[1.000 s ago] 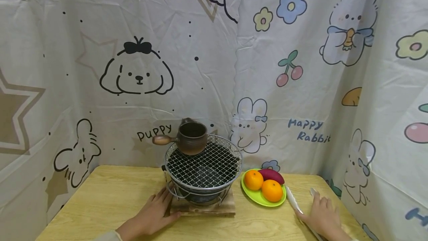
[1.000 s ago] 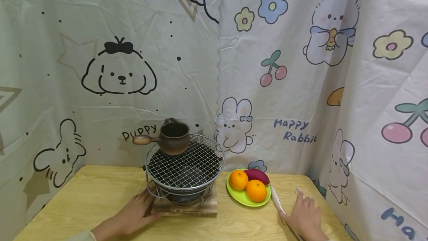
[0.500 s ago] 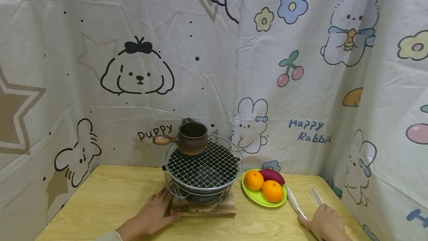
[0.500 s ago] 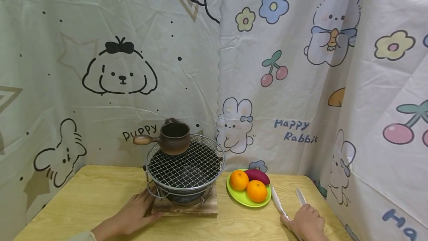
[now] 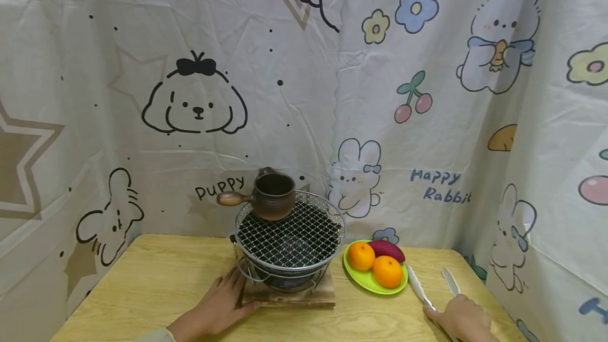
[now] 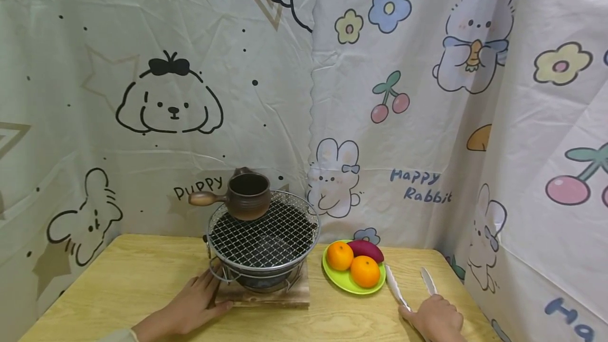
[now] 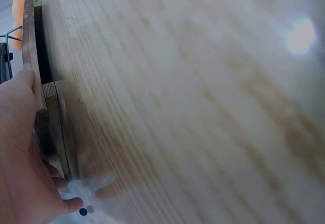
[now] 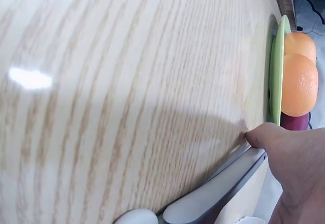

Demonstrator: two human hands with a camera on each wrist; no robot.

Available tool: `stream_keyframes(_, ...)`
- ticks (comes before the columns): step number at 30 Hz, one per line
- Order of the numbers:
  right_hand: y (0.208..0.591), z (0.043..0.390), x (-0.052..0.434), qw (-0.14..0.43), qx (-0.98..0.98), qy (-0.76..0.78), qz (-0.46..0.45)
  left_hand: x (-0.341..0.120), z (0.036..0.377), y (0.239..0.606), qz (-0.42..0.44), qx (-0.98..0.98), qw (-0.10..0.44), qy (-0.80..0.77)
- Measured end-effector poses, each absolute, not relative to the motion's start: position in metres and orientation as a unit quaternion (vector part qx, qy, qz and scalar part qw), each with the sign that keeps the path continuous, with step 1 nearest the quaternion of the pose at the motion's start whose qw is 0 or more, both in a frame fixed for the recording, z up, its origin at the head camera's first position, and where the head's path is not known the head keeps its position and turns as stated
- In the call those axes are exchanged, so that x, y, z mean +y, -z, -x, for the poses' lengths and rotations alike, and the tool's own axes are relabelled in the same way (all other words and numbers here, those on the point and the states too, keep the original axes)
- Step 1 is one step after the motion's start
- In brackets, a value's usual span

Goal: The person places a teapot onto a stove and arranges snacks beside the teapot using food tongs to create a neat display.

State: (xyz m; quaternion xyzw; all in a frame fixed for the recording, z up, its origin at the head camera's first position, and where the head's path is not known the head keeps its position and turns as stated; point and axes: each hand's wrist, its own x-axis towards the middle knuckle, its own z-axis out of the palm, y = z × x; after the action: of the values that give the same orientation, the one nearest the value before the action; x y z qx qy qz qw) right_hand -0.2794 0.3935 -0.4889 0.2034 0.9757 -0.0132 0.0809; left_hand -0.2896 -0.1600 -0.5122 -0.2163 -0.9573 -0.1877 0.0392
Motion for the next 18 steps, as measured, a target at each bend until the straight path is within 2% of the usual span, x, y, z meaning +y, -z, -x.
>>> stream_keyframes(7, 0.4892, 0.2822, 0.3919, 0.084, 0.968, 0.027, -0.234, -0.1598, 0.2888, 0.5106, 0.21, -0.957, 0.032, 0.198)
stream_keyframes(11, 0.4862, 0.2797, 0.3928, 0.109, 0.968, 0.038, -0.221, -0.1602, 0.2894, 0.5105, 0.212, -0.955, 0.033, 0.206)
stream_keyframes(18, 0.4861, 0.2788, 0.3941, 0.123, 0.965, 0.053, -0.224, -0.162, 0.294, 0.5109, 0.241, -0.943, 0.071, 0.22)
